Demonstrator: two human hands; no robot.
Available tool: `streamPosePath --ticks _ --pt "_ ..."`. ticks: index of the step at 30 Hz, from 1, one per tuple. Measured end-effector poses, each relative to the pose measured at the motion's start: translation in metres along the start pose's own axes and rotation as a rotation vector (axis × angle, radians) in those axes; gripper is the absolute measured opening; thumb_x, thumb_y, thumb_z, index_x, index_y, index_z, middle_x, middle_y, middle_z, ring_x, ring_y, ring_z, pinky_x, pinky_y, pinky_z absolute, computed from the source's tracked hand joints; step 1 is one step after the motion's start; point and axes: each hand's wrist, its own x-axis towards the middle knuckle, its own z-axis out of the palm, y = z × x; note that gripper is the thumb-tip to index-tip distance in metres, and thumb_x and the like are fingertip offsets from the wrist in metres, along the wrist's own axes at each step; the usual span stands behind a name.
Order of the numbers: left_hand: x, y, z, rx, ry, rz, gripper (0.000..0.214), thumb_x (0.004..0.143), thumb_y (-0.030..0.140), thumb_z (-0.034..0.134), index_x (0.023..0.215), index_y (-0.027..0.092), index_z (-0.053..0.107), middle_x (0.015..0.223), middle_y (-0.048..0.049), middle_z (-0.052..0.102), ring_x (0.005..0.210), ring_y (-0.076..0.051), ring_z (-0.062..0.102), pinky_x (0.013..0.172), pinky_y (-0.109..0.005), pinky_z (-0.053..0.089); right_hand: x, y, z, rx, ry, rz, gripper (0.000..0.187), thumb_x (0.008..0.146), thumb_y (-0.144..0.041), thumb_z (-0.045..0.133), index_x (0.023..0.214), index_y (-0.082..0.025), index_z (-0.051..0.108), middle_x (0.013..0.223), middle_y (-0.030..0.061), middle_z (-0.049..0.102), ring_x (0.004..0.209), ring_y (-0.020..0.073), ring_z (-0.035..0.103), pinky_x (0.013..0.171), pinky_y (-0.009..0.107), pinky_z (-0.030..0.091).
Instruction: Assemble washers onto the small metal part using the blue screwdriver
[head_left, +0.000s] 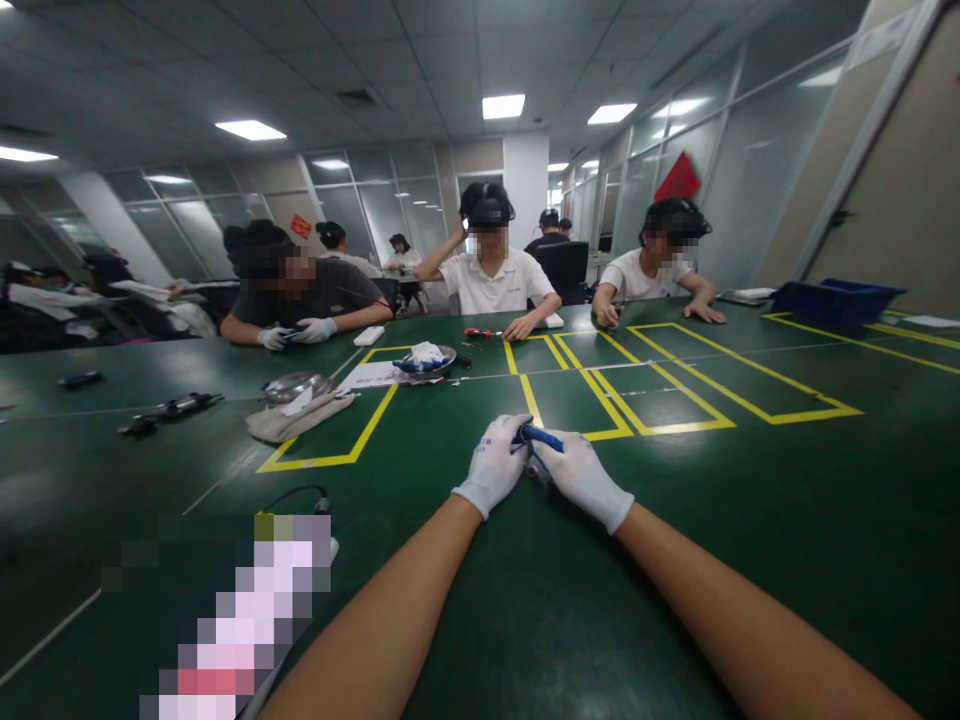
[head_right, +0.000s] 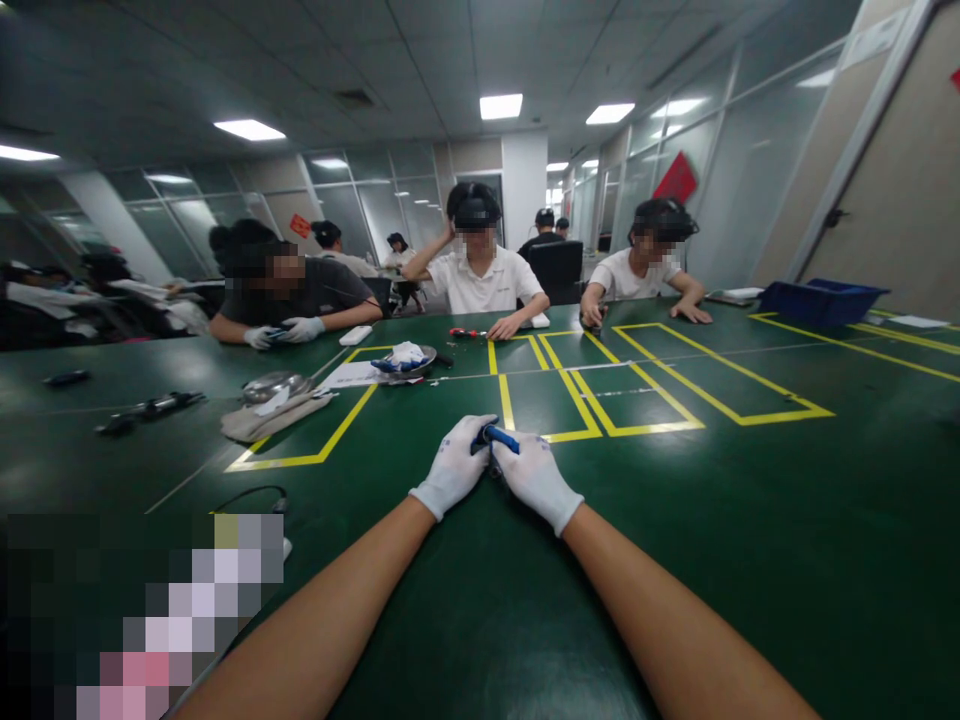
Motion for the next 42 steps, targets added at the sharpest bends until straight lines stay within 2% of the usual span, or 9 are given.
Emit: streamPosePath --ticks 5,9,18,23,26,31,34,37,42 --pt "0.001 0.001 -0.001 0.000 0.039 -0.024 0.043 0.085 0.012 0.062 0.128 0.019 0.061 0.124 -0.0103 0.062 0.119 -0.024 0.059 0.108 -0.042 0.047 0.002 0.004 -0.003 0.004 0.002 -0.035 0.030 0.090 -0.031 0.050 0.098 -0.017 0.076 0.080 0.0033 0.073 0.072 0.0178 0.063 0.066 0.026 0.043" --pt "0.001 0.001 -0.001 0.010 0.037 -0.025 0.042 0.086 0.016 0.063 0.128 0.018 0.060 0.124 -0.0112 0.062 0.119 -0.025 0.058 0.107 -0.042 0.047 0.006 0.011 -0.001 0.008 0.033 -0.036 0.029 0.090 -0.031 0.051 0.096 -0.017 0.076 0.080 0.0041 0.074 0.072 0.0183 0.063 0.067 0.026 0.043" --pt "0.002 0.000 -0.001 0.021 0.039 -0.028 0.044 0.083 0.008 0.059 0.126 0.019 0.062 0.122 -0.0104 0.063 0.117 -0.024 0.059 0.108 -0.042 0.047 0.006 0.003 0.006 0.064 -0.004 -0.016 0.027 0.091 -0.029 0.050 0.092 -0.018 0.075 0.082 0.0039 0.074 0.074 0.0183 0.066 0.068 0.026 0.047" --pt "0.002 0.003 -0.004 -0.006 0.062 -0.047 0.038 0.087 0.020 0.065 0.125 0.019 0.062 0.121 -0.0099 0.064 0.116 -0.025 0.061 0.105 -0.042 0.049 0.010 0.012 -0.003 0.040 0.142 -0.040 0.027 0.092 -0.032 0.053 0.104 -0.023 0.076 0.103 0.0042 0.076 0.096 0.0202 0.068 0.089 0.030 0.049" --pt "0.003 0.004 -0.005 -0.026 0.073 -0.041 0.035 0.088 0.022 0.067 0.123 0.020 0.063 0.120 -0.0084 0.064 0.115 -0.024 0.061 0.105 -0.041 0.049 0.011 0.016 -0.009 0.065 0.199 -0.047 0.026 0.090 -0.037 0.057 0.101 -0.022 0.074 0.102 0.0046 0.075 0.095 0.0200 0.067 0.086 0.030 0.050" --pt "0.003 0.005 -0.006 -0.044 0.074 -0.045 0.034 0.088 0.025 0.067 0.121 0.019 0.064 0.119 -0.0084 0.065 0.113 -0.024 0.062 0.103 -0.040 0.049 0.006 0.010 -0.012 0.139 0.108 -0.021 0.031 0.095 -0.045 0.049 0.092 -0.019 0.067 0.081 0.0027 0.071 0.077 0.0168 0.066 0.070 0.025 0.049" --pt "0.003 0.006 -0.006 -0.040 0.069 -0.031 0.034 0.088 0.024 0.067 0.121 0.017 0.063 0.118 -0.0093 0.065 0.113 -0.024 0.062 0.103 -0.040 0.050 0.001 0.003 -0.010 0.158 0.048 -0.019 0.035 0.099 -0.045 0.042 0.092 -0.019 0.064 0.076 0.0018 0.069 0.070 0.0154 0.065 0.067 0.024 0.048" --pt "0.003 0.005 -0.005 -0.040 0.064 -0.026 0.034 0.088 0.019 0.065 0.122 0.017 0.063 0.119 -0.0095 0.065 0.113 -0.023 0.061 0.103 -0.040 0.049 -0.003 0.000 -0.008 0.142 0.004 -0.053 0.034 0.100 -0.044 0.040 0.093 -0.019 0.062 0.078 0.0020 0.070 0.071 0.0149 0.065 0.068 0.024 0.048" --pt "0.003 0.002 -0.002 -0.015 0.050 -0.030 0.037 0.085 0.010 0.061 0.121 0.017 0.063 0.121 -0.0091 0.064 0.117 -0.023 0.060 0.107 -0.040 0.047 -0.005 -0.002 -0.007 0.032 -0.011 -0.150 0.030 0.099 -0.036 0.042 0.100 -0.019 0.067 0.092 0.0045 0.072 0.085 0.0177 0.065 0.078 0.027 0.047"
